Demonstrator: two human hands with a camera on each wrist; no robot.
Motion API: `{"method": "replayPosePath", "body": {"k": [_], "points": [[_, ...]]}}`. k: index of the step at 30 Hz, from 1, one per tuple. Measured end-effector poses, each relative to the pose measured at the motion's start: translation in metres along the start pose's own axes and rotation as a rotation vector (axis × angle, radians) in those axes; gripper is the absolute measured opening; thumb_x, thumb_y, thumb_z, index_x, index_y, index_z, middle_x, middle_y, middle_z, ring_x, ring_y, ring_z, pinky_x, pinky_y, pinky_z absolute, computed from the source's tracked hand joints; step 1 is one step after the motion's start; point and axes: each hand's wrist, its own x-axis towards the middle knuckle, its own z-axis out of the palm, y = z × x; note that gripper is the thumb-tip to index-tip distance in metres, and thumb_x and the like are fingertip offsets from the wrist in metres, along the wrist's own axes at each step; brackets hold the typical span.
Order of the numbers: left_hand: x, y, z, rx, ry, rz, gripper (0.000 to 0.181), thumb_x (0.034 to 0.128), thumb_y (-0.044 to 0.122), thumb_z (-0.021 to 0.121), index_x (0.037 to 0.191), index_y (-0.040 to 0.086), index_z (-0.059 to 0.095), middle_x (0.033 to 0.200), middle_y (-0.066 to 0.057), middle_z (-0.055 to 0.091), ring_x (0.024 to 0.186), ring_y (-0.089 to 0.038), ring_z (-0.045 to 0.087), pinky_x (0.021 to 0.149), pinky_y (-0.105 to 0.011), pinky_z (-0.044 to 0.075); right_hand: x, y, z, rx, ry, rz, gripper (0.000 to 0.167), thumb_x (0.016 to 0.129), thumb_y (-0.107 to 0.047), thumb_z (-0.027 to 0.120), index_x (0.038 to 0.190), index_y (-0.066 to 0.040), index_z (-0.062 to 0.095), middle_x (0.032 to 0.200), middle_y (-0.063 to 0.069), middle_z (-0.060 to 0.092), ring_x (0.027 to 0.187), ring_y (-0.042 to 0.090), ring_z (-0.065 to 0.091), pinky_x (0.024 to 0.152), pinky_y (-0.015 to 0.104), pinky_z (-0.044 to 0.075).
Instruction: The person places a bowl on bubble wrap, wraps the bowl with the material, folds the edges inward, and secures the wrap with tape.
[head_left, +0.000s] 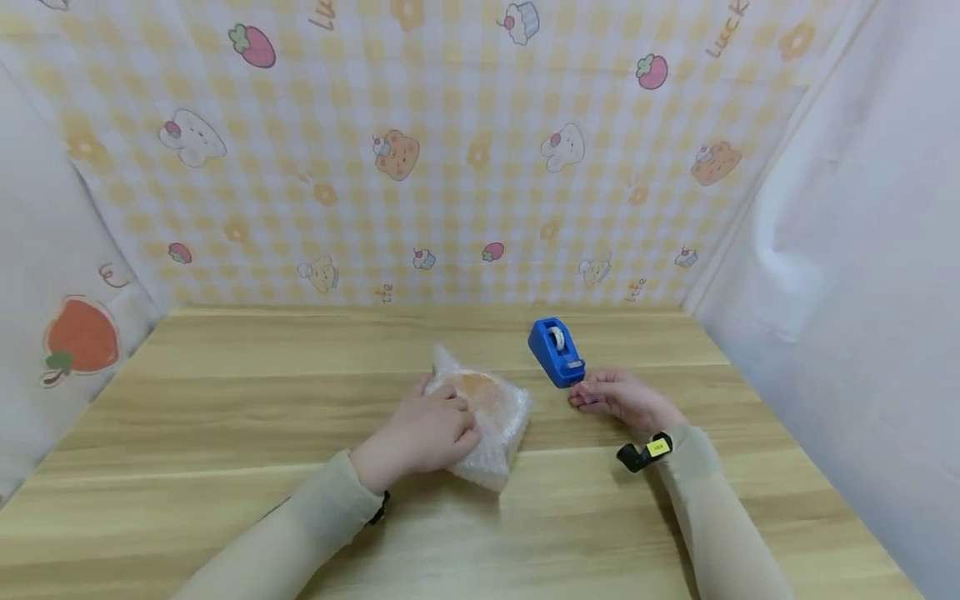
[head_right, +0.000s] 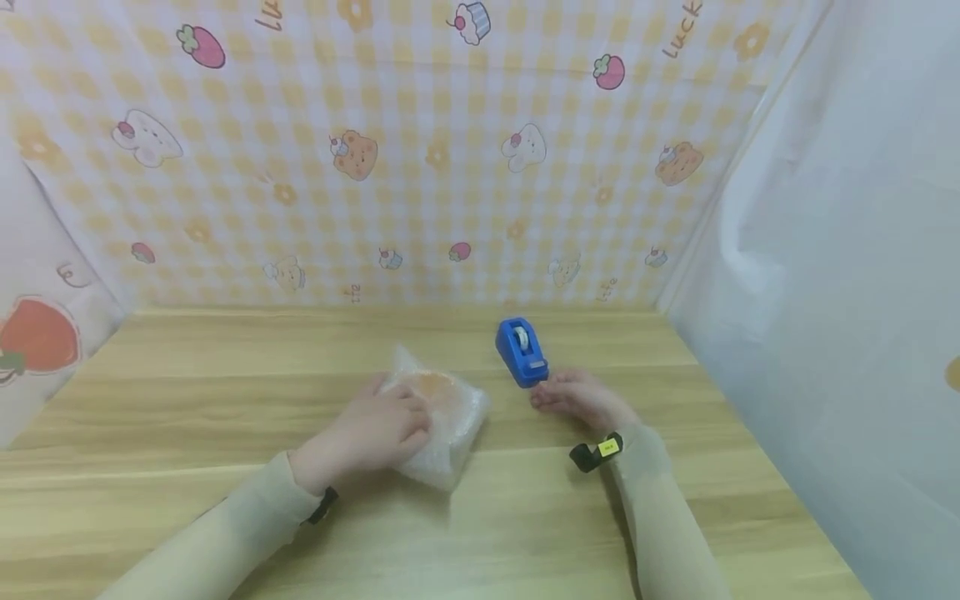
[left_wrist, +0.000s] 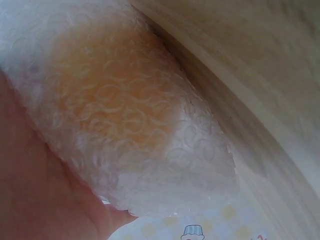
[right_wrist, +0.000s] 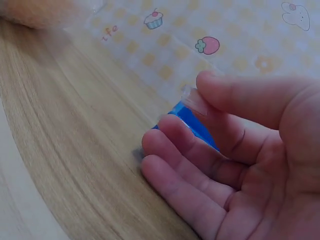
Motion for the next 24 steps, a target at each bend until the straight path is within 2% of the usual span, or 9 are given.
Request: {"method": "replayPosePath", "body": {"k": [2, 5, 9, 13, 18, 24], "points": [[0.000, -0.001, 0.002, 0.000, 0.007, 0.000, 0.035, 0.0981, 0.038, 0.041, 0.094, 0.022, 0.072, 0.116, 0.007, 0.066, 0.121, -0.020, 0.047, 0.109, -0.063, 0.017, 0.000, -0.002, 0.001, -0.021, -0.015, 0.013, 0.019, 0.100, -0.010, 0.051, 0.103, 0.000, 0.067, 0.106, 0.012, 0.070, 0.097, 0.019, 0.066, 0.087, 0.036, 0.054], [0.000, -0.003, 0.003, 0.005, 0.016, 0.004, 0.036, 0.0979, 0.038, 0.041, 0.096, 0.022, 0.073, 0.117, 0.007, 0.066, 0.121, -0.019, 0.048, 0.109, -0.063, 0.017, -0.002, -0.007, 0.003, -0.056, -0.061, 0.017, 0.025, 0.103, -0.016, 0.045, 0.100, -0.007, 0.069, 0.104, 0.008, 0.070, 0.093, 0.016, 0.066, 0.075, 0.032, 0.056], [-0.001, -0.002, 0.002, 0.001, 0.014, 0.012, 0.036, 0.0978, 0.037, 0.041, 0.096, 0.021, 0.073, 0.119, 0.006, 0.065, 0.120, -0.020, 0.048, 0.110, -0.063, 0.017, -0.006, -0.017, 0.009, -0.087, -0.191, -0.047, 0.036, 0.106, -0.019, 0.037, 0.101, -0.008, 0.070, 0.101, 0.008, 0.070, 0.088, 0.015, 0.066, 0.061, 0.025, 0.054], [-0.001, -0.002, 0.003, 0.002, 0.015, 0.016, 0.036, 0.0979, 0.036, 0.041, 0.098, 0.021, 0.073, 0.119, 0.005, 0.065, 0.121, -0.020, 0.048, 0.109, -0.064, 0.018, -0.007, -0.032, 0.022, -0.118, -0.290, -0.117, 0.036, 0.106, -0.023, 0.037, 0.105, -0.006, 0.069, 0.098, 0.007, 0.068, 0.087, 0.015, 0.064, 0.056, 0.022, 0.051], [-0.001, -0.003, 0.006, 0.009, 0.021, 0.008, 0.037, 0.0981, 0.037, 0.040, 0.100, 0.022, 0.074, 0.120, 0.005, 0.065, 0.122, -0.020, 0.047, 0.110, -0.063, 0.017, 0.001, -0.053, 0.045, -0.184, -0.310, -0.182, 0.032, 0.105, -0.026, 0.041, 0.104, -0.006, 0.066, 0.103, 0.006, 0.066, 0.087, 0.015, 0.062, 0.057, 0.023, 0.049], [-0.003, -0.003, 0.004, 0.000, 0.033, 0.016, 0.038, 0.0980, 0.036, 0.039, 0.094, 0.022, 0.074, 0.118, 0.005, 0.065, 0.121, -0.021, 0.048, 0.109, -0.064, 0.018, 0.012, -0.072, 0.072, -0.267, -0.289, -0.188, 0.031, 0.105, -0.025, 0.042, 0.104, -0.002, 0.063, 0.102, 0.010, 0.065, 0.087, 0.018, 0.062, 0.059, 0.026, 0.051]]}}
